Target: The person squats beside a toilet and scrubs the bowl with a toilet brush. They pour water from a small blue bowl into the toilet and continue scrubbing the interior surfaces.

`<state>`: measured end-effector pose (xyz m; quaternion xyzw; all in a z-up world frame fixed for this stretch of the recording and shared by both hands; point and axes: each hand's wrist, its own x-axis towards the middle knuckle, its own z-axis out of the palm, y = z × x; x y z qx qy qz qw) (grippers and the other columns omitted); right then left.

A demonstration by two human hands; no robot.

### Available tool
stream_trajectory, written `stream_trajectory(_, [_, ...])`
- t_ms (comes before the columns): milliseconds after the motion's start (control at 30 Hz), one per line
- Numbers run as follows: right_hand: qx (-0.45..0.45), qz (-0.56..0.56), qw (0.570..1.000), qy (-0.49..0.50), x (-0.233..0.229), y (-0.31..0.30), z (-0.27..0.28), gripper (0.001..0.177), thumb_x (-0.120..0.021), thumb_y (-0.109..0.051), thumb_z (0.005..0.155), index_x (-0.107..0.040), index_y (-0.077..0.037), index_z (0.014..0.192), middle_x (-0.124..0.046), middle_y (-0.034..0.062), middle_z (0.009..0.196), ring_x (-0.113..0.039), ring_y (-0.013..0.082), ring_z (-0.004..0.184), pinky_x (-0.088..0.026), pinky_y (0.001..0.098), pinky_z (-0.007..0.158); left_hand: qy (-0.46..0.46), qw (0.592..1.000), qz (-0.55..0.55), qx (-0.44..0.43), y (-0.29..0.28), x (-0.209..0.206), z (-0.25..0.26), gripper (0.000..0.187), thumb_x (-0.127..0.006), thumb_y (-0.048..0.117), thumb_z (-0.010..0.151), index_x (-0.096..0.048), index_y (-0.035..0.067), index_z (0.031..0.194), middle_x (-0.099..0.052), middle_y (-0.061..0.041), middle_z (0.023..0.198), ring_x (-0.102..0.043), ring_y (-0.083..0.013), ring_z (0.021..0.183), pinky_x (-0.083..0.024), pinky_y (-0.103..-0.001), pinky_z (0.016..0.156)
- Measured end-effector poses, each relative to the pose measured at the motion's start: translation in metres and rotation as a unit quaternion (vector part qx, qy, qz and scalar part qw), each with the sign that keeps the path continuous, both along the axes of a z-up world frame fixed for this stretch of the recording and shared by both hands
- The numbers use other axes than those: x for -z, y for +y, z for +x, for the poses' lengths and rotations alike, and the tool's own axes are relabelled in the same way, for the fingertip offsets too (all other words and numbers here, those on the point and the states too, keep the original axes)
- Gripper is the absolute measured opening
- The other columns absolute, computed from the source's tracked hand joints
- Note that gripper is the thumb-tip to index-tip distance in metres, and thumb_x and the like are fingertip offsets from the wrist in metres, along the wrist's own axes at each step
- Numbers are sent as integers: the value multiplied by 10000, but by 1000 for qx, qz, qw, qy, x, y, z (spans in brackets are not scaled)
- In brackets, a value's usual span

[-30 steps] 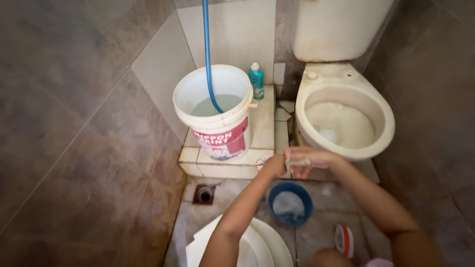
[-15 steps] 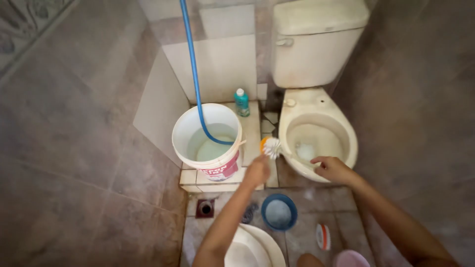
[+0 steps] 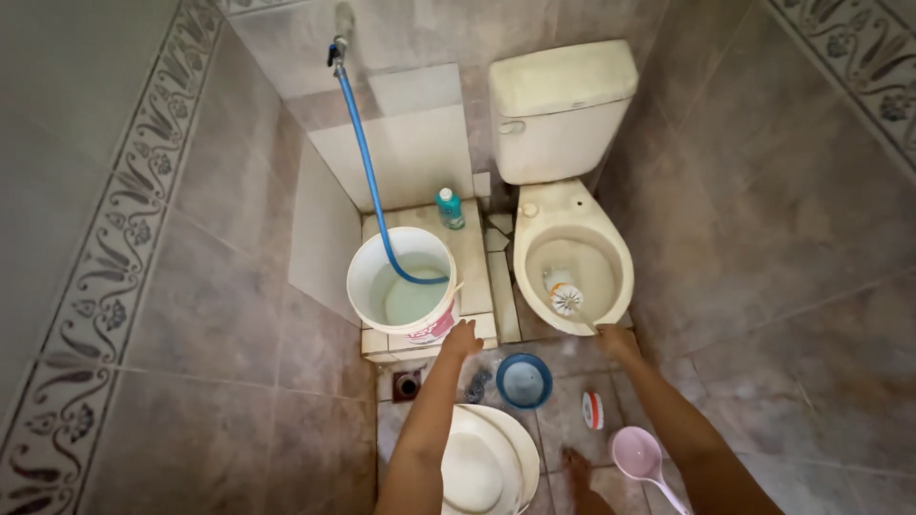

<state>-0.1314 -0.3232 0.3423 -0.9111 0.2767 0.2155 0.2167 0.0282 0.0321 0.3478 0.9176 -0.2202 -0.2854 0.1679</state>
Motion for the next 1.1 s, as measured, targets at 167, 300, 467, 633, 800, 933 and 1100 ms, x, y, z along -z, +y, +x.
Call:
stream_trajectory(167, [-19, -26, 998, 53, -25, 3, 7, 486, -565, -547, 883, -721, -333, 1290, -758, 57, 1270, -693, 273, 1222, -568, 414, 1029, 5, 999, 34, -29, 0, -12, 21, 761, -644, 369, 880, -441, 21, 1525, -487, -311, 1479, -520, -479, 1349, -490, -562, 1079])
stream_trajectory(300, [215, 132, 967, 44, 14, -22, 34, 554, -624, -462, 791, -777, -164, 1233, -738, 86, 1292, -639, 258, 1275, -528, 448, 1010, 28, 992, 62, -105, -6, -9, 36, 800, -651, 353, 859, -393, 49, 1552, -431, -293, 1534, -454, -459, 1413, -450, -591, 1101])
stream_trajectory(467, [-1, 61, 996, 60, 44, -35, 73, 321, -578, -181, 906, -785, -4, 1076, -752, 260, 1123, -698, 405, 1157, -592, 465, 934, 33, 978, 103, -178, -14, -13, 43, 918, -660, 337, 890, -195, 72, 1637, -241, -264, 1651, -249, -406, 1535, -289, -578, 1204])
stream_trajectory(633, [-84, 53, 994, 37, 95, -32, 108, 258, -608, -124, 860, -769, 46, 967, -750, 288, 957, -745, 419, 1011, -606, 494, 821, 29, 963, 147, -225, -16, 10, 62, 954, -640, 282, 890, -112, 36, 1646, -185, -250, 1680, -154, -363, 1570, -134, -567, 1247])
stream_trajectory(800, [-111, 42, 993, -30, 161, -23, 150, 262, -607, -82, 836, -736, 74, 1002, -727, 314, 992, -712, 480, 1058, -589, 552, 874, -1, 967, 162, -197, -15, 57, 86, 795, -495, 250, 951, -144, 13, 1624, -273, -171, 1665, -166, -297, 1574, -22, -566, 1269])
stream_trajectory(933, [-119, 23, 990, -72, 206, -28, 172, 279, -602, -104, 858, -749, 49, 1039, -728, 292, 1007, -708, 472, 1079, -582, 565, 879, -107, 967, 147, -175, -1, 107, 123, 531, -361, 480, 1009, -548, 78, 1301, -709, -207, 1185, -671, -409, 1161, -474, -511, 1048])
stream_trajectory(1100, [-94, -26, 994, -56, 344, -83, 202, 321, -552, -175, 915, -770, 21, 1045, -755, 242, 1058, -731, 394, 1094, -589, 511, 896, -109, 973, 87, -181, 6, 97, 133, 704, -308, 605, 969, -783, 95, 1070, -761, -232, 1071, -699, -437, 1117, -550, -533, 927])
